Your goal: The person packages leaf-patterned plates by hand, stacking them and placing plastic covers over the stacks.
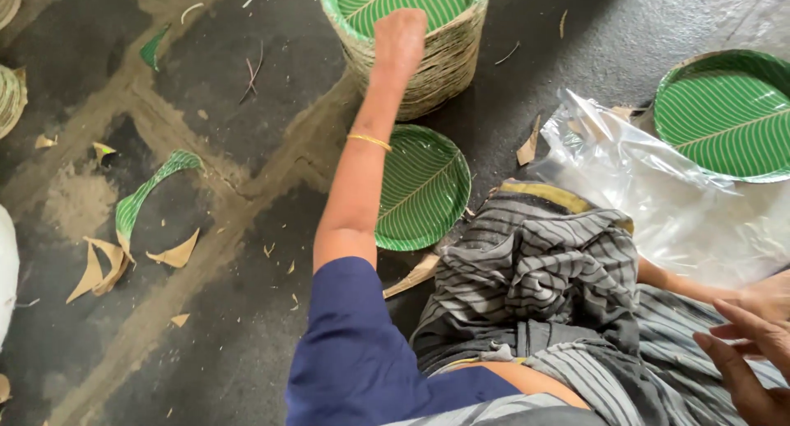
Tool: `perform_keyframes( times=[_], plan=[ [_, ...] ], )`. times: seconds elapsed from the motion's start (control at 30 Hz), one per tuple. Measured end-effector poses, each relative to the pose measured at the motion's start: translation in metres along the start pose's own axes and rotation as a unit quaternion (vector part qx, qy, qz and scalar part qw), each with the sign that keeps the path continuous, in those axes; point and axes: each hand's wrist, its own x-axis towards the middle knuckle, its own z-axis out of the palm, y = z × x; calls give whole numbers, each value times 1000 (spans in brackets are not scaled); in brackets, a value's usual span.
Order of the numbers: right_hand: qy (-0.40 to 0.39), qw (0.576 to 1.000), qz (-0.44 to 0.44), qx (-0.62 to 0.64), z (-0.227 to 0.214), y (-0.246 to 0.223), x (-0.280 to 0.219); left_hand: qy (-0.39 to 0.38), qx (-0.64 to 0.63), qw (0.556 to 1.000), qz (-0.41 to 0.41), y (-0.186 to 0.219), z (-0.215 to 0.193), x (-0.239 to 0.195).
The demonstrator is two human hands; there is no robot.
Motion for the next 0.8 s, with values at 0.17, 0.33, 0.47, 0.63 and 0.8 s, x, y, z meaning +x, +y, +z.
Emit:
perform_keyframes(
  times=[0.17,0.33,0.47,0.63,0.8],
  plan=[
    [-2,1000,-1,-27,0,-12,5,-179,-84,980,6,-21,-22,14],
    [-4,999,-16,-34,-9,-68,16,-68,-124,990,18,-38,13,19],
    [-10,999,-33,-33,-7,-50,13,-81,-166,983,8,-32,-37,4],
    [1,999,-35,-35,8,22,2,-118,-83,989,11,-58,-17,4],
    [4,999,-19,-41,7,-1,7,-139,-113,984,14,-62,-26,13]
  ],
)
